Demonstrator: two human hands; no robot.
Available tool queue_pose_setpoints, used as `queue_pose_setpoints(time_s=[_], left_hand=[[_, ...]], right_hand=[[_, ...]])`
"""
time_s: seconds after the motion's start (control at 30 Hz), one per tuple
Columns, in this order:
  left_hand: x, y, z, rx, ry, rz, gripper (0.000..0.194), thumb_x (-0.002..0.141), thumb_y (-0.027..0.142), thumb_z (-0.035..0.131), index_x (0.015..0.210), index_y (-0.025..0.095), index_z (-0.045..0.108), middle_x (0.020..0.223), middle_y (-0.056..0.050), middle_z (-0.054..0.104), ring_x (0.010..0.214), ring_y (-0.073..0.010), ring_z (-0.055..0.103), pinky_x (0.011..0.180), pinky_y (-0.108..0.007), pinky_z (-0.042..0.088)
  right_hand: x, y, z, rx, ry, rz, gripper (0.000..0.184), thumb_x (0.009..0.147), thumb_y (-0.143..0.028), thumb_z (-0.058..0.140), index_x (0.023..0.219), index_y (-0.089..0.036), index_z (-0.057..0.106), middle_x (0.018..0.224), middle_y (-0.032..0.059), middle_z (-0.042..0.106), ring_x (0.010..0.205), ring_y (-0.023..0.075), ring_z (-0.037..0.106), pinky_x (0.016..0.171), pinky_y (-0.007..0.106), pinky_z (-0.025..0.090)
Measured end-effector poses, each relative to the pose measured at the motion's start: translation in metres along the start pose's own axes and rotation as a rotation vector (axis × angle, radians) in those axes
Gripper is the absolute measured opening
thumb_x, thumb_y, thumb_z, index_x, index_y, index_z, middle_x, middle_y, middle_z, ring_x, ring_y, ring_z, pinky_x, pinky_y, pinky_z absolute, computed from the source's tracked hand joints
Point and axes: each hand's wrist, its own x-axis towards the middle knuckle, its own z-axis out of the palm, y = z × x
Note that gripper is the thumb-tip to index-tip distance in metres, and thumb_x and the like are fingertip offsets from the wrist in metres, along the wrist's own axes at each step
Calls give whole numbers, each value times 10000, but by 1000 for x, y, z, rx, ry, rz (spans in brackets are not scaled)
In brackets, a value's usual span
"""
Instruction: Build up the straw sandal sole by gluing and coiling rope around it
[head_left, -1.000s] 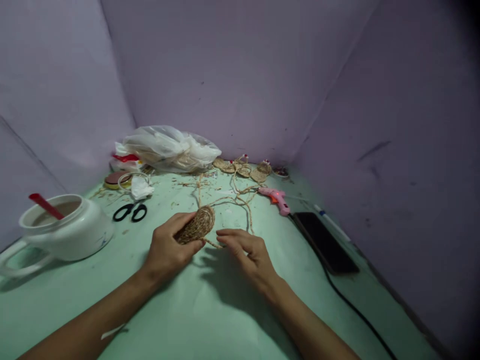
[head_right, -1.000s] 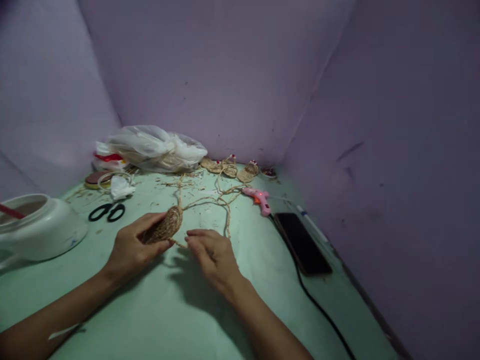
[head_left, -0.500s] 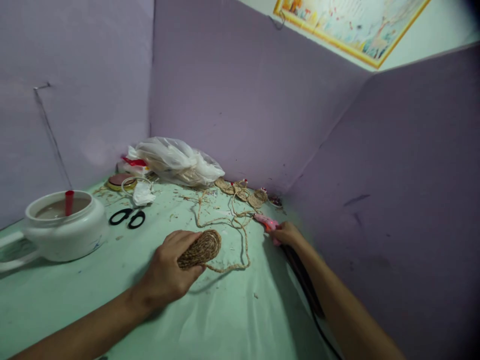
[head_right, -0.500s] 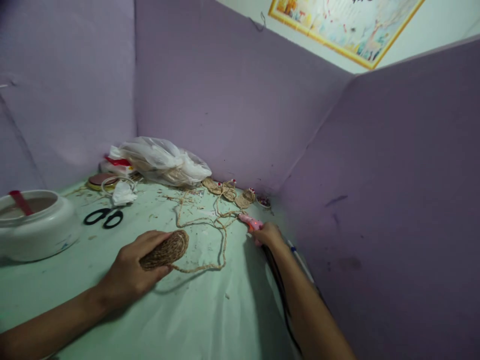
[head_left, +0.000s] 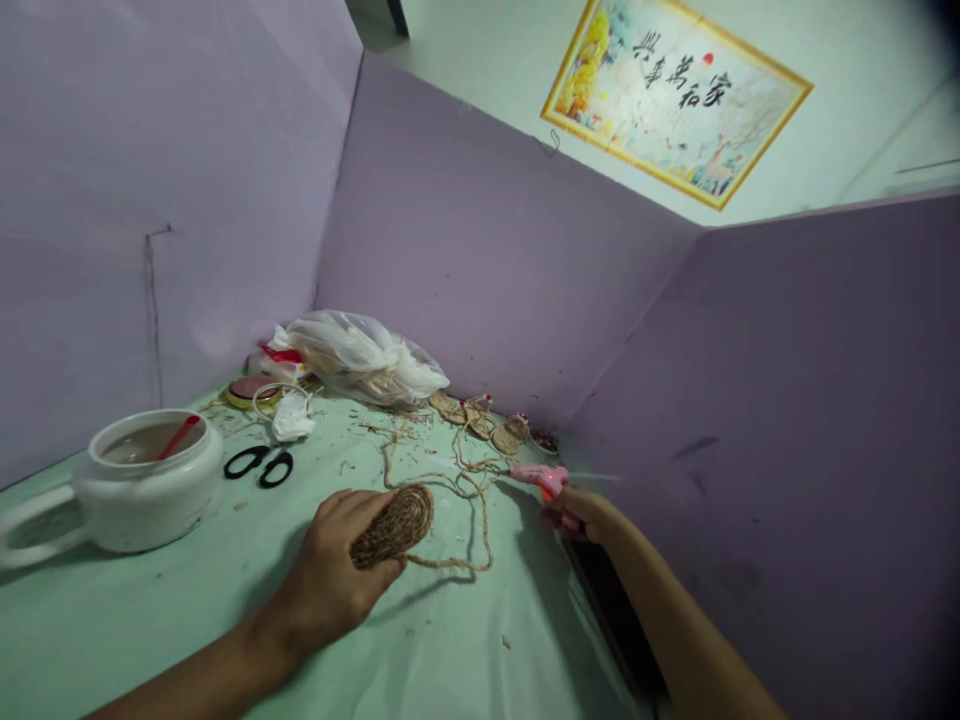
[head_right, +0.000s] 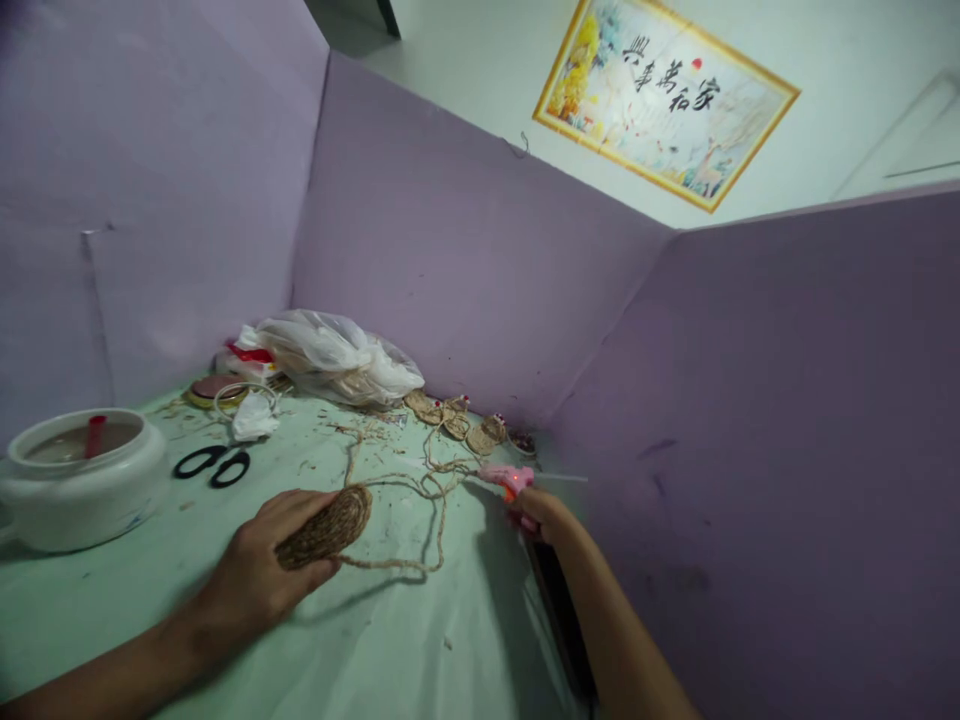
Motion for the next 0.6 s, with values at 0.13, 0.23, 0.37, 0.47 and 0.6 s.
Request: queue_pose_setpoints(time_s=[0.13,0.23,0.37,0.47,0.6], left_hand=[[2,-15,2,-7,91,-75,443,633,316,668,1055,182,649,1039,-97,693,963,-285,632,877,-424,510],[5,-17,3,-49,97,-130,452,632,330,664,1054,169,650,1064,-112,688,984,-292,632,888,-426,508],[8,-6,3,-198,-28,-213,472,625,271,634,1075,131,636,1112,-136,662,1034,-285,615,918,-426,491],[9,1,5,-275,-90,-277,485,619,249,633,1086,118,628,1125,-144,645,1056,-286,595,941,-443,465],[10,0,7,-327,-111,-322,489,618,252,639,1093,136,622,1120,-124,635,1053,-274,583,949,-437,444]], right_hand=[[-16,-4,-26,91,64,65,264,891,-294,545,1109,-145,560,1055,78,611,846,173,612,729,357,526],[-39,-11,-35,227,125,-51,226,837,-263,578,1025,-138,563,814,47,634,574,122,540,561,279,482],[-79,-11,-3,599,36,-361,335,719,-405,652,960,-183,585,828,44,652,518,100,472,508,253,437],[-105,0,41,796,-18,-462,353,659,-441,723,877,-181,626,749,68,666,558,139,520,500,263,431],[-121,18,73,838,32,-445,312,641,-429,742,835,-210,633,757,66,677,623,181,571,534,286,468]])
